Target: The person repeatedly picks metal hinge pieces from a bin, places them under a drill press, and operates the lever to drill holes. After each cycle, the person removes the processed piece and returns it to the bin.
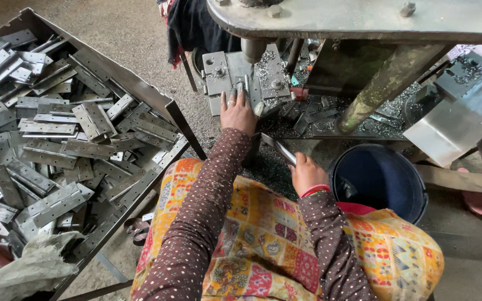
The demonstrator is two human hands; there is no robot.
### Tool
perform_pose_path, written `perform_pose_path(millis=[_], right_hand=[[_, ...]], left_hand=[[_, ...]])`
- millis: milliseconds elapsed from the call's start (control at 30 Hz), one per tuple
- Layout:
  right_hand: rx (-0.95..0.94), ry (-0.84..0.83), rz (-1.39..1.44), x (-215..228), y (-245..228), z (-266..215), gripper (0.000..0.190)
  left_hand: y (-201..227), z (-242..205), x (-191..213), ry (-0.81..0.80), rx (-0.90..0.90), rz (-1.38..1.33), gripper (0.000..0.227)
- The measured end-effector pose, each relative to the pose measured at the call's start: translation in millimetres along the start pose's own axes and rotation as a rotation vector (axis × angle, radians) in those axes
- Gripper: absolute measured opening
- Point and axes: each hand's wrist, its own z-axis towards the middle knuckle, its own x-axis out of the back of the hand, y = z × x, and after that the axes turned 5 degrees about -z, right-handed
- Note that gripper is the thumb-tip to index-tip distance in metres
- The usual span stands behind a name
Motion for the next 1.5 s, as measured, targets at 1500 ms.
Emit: perform_pose_path(millis=[1500], right_hand=[[-0.105, -0.44, -0.207, -9.1, 11.3, 16.3, 0.053]], left_hand=[[-7.8, 34.2, -10.6, -0.059, 0.028, -0.027, 0.041]])
